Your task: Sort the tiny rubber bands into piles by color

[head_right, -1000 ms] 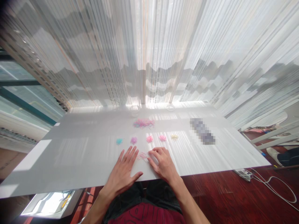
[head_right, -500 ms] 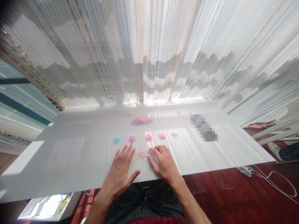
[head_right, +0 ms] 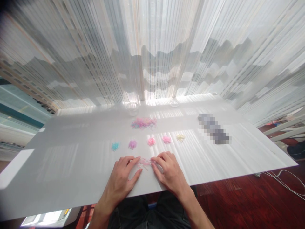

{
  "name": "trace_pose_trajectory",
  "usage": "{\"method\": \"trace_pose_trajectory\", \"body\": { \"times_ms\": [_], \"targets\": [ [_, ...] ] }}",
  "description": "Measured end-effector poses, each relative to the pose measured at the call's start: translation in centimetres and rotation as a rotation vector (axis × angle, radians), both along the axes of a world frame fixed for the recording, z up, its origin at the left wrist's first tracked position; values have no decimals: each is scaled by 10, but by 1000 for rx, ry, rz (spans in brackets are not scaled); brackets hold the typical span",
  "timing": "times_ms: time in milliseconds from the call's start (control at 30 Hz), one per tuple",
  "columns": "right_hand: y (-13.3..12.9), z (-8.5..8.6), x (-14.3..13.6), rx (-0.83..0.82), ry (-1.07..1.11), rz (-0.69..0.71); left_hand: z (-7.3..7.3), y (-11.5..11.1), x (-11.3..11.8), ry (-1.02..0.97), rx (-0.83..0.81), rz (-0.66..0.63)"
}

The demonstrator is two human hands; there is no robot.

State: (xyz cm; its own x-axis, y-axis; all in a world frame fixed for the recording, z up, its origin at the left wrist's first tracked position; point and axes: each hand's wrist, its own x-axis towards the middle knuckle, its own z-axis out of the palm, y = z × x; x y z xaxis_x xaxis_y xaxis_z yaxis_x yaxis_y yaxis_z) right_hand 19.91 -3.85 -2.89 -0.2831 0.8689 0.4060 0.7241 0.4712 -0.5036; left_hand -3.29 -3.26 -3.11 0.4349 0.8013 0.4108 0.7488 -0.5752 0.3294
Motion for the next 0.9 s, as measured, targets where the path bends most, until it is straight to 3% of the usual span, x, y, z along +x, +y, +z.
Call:
{"method": "trace_pose_trajectory", "body": {
  "times_ms": [300,600,900],
  "targets": [
    [0,5,2,-11,65,57,5,3,6,-101,-66,-29],
    [-14,9,29,-134,33,95,11,2,4,-143,-100,-52],
    [5,1,5,-56,72,123,13,3,3,-189,-118,-55]
  ]
}}
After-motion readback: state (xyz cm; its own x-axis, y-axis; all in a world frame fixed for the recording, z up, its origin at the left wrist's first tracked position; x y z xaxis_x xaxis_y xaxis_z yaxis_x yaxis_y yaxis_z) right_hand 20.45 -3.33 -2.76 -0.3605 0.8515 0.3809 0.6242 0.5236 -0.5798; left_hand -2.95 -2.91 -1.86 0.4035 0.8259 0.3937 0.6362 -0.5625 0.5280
